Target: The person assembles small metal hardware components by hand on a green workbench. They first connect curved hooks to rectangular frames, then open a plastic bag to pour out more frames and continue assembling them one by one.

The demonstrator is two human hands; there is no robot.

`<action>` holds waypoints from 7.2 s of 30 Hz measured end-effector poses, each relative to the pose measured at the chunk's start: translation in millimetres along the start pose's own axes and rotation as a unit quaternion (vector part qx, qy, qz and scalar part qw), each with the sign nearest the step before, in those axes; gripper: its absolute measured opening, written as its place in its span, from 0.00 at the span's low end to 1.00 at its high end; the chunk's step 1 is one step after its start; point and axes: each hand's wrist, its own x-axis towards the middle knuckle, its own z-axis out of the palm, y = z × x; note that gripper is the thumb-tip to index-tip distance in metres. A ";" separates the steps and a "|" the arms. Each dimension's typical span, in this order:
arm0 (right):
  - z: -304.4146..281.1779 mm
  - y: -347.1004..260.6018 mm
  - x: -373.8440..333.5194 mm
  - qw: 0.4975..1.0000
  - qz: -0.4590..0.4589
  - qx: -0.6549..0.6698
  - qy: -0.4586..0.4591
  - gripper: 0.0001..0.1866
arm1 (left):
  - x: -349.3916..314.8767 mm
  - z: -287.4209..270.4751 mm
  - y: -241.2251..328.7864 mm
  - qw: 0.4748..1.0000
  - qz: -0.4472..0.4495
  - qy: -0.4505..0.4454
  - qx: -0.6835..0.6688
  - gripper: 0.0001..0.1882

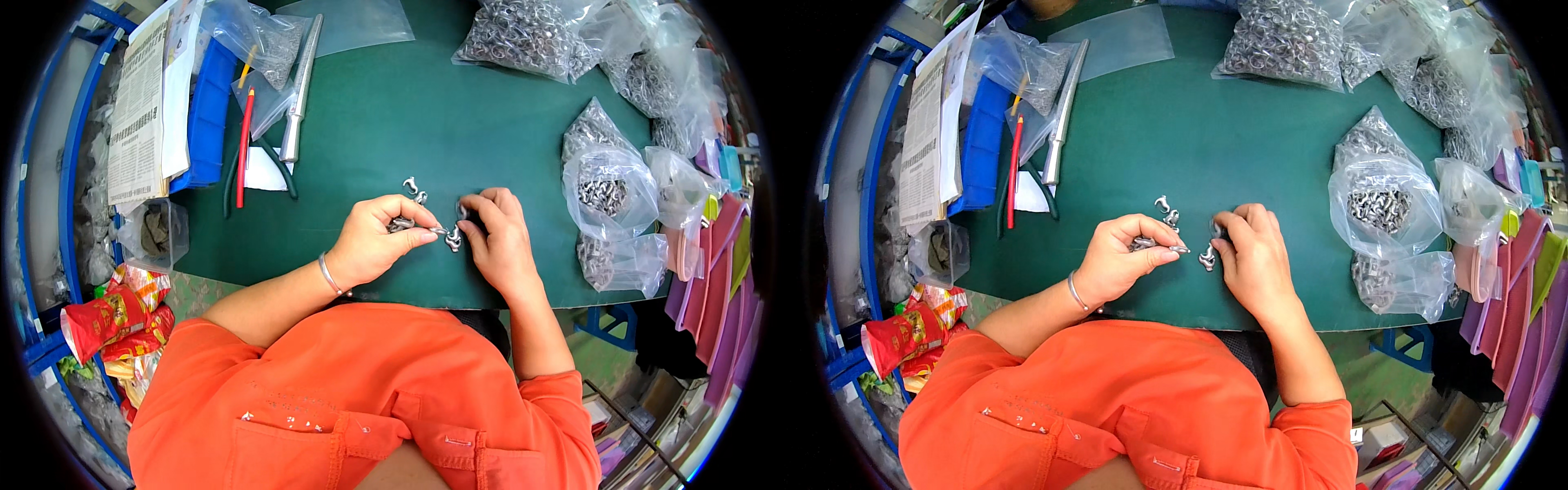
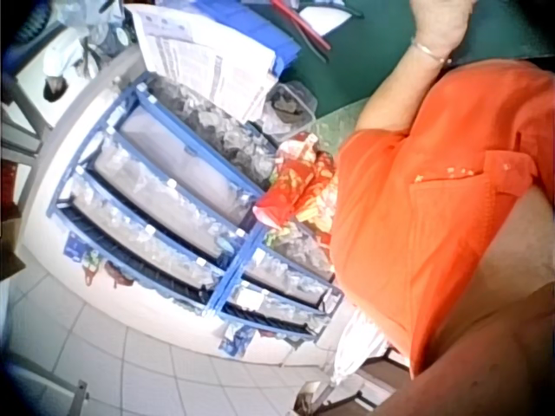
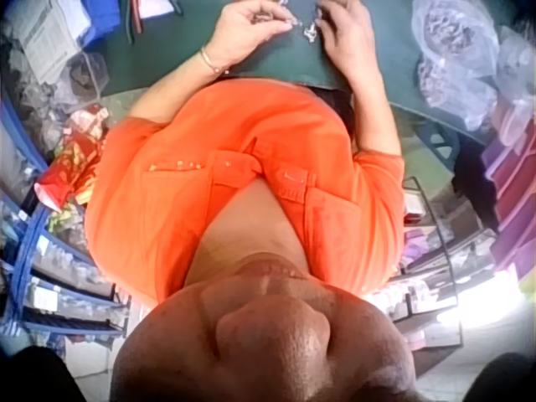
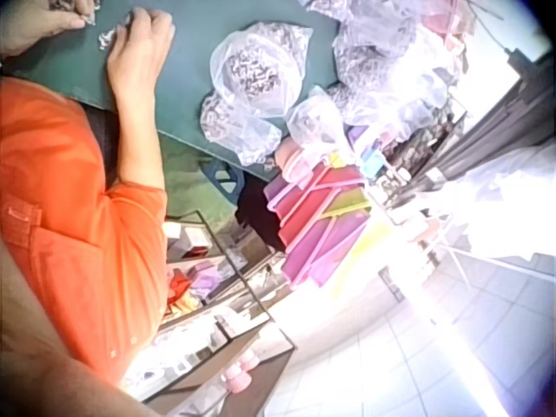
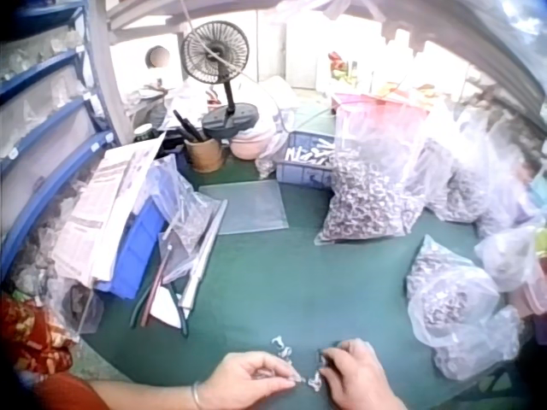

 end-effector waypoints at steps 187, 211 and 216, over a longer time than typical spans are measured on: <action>16.0 1.6 -1.9 0.996 0.066 0.046 0.047 0.07 | 48.0 7.3 8.2 0.924 0.172 -0.014 0.340 0.10; 23.1 -4.2 -0.9 0.989 -0.023 0.040 0.137 0.05 | 36.5 6.9 0.7 0.916 0.231 0.018 0.327 0.04; 22.2 -9.6 -0.1 0.979 -0.010 0.094 0.178 0.06 | 33.5 7.3 6.2 0.942 0.167 0.042 0.287 0.02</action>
